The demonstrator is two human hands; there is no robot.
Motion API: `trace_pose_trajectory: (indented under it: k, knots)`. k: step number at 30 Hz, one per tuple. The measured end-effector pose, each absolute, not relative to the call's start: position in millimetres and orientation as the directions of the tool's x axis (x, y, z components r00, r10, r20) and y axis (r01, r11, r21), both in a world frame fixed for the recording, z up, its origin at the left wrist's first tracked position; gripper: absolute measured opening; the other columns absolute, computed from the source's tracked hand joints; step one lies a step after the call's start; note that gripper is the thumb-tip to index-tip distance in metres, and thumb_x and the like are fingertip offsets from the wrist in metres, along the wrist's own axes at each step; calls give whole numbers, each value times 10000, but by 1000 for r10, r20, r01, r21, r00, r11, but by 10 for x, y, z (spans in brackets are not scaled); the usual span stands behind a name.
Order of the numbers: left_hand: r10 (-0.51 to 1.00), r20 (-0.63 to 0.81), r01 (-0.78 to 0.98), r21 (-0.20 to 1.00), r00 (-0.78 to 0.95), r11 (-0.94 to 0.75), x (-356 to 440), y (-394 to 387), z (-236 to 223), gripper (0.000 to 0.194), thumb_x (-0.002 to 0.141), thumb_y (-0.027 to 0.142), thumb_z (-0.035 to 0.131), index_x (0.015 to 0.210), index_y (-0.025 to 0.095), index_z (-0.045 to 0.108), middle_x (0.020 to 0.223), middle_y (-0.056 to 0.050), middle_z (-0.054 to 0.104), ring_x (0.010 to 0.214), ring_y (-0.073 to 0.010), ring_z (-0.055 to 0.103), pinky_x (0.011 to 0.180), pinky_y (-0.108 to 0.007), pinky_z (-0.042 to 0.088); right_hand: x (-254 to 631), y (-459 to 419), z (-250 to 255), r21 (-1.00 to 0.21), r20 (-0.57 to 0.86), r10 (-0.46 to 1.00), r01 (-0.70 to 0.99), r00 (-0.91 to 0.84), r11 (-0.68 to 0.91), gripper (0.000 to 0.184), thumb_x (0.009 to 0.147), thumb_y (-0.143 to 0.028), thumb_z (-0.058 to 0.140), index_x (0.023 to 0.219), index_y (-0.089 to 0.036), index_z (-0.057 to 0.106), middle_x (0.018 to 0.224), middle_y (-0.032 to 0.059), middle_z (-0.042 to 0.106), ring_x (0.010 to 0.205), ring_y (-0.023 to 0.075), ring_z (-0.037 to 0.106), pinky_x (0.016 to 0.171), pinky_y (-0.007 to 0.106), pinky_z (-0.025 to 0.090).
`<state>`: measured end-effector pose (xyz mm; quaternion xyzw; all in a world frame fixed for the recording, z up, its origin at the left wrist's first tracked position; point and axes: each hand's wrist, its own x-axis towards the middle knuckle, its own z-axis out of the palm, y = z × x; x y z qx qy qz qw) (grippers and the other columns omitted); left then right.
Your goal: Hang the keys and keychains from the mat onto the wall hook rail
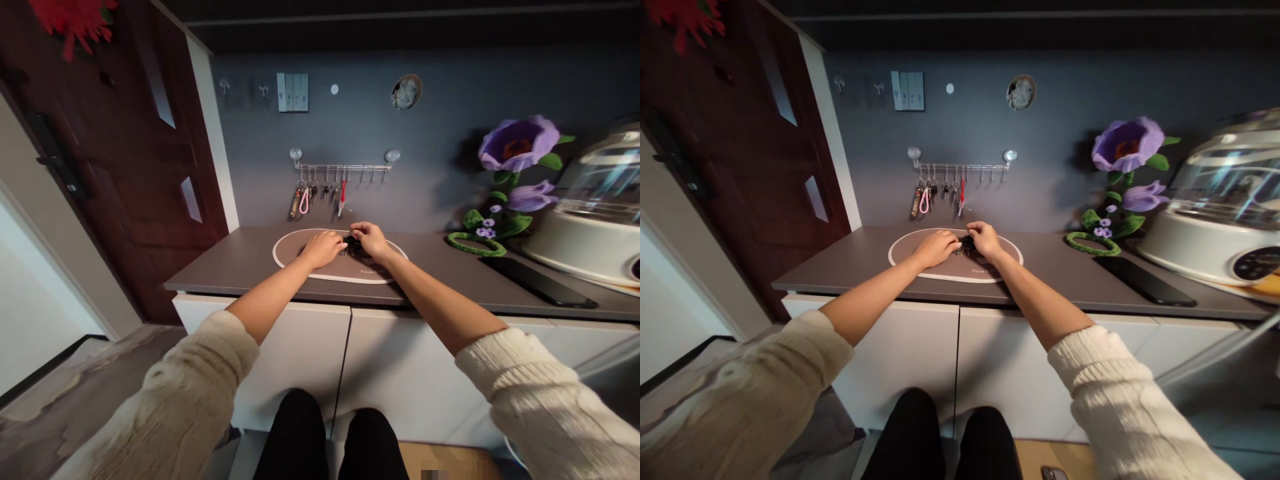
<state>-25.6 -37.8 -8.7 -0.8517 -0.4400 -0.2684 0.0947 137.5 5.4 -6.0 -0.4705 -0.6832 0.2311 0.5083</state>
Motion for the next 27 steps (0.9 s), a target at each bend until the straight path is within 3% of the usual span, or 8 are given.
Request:
trace_pose_trajectory:
  k: [3, 7, 11, 22, 27]
  knots:
    - [706, 514, 803, 54, 488, -594, -252, -365, -100, 303, 857, 384, 386, 887, 182, 610, 945, -73, 610, 923, -194, 545, 799, -308, 417, 1390, -89, -96, -705, 502, 858, 524, -109, 478, 210, 775, -133, 474, 924, -123, 621, 946, 86, 651, 836, 144, 588, 811, 291, 439]
    - [675, 504, 776, 15, 539, -631, -270, -309, -130, 286, 847, 363, 402, 895, 180, 617, 922, -70, 615, 907, -195, 548, 782, -303, 419, 1369, -231, -72, -481, 544, 808, 705, -226, 521, 239, 774, -97, 441, 886, -139, 648, 940, 85, 661, 873, 165, 588, 822, 283, 419]
    - [655, 506, 754, 13, 561, -656, -274, -274, -145, 242, 840, 284, 404, 879, 189, 623, 912, -55, 617, 887, -182, 551, 778, -294, 419, 1345, -254, -67, -338, 558, 781, 782, -281, 523, 275, 777, -84, 416, 889, -143, 661, 958, 87, 662, 899, 180, 585, 818, 277, 412]
    - [613, 577, 759, -19, 540, -650, -261, -315, -123, 220, 853, 228, 383, 853, 170, 595, 908, -65, 601, 880, -182, 537, 770, -298, 410, 1340, -249, -78, -318, 562, 762, 766, -322, 558, 287, 736, -76, 425, 880, -153, 661, 931, 73, 664, 866, 172, 581, 801, 270, 417]
    - [584, 646, 777, -22, 491, -630, -269, -310, -134, 228, 873, 244, 359, 874, 163, 572, 901, -71, 582, 889, -188, 514, 780, -306, 400, 1337, -255, -71, -428, 560, 730, 618, -392, 660, 293, 693, -85, 455, 916, -148, 635, 970, 66, 644, 886, 166, 562, 859, 304, 406]
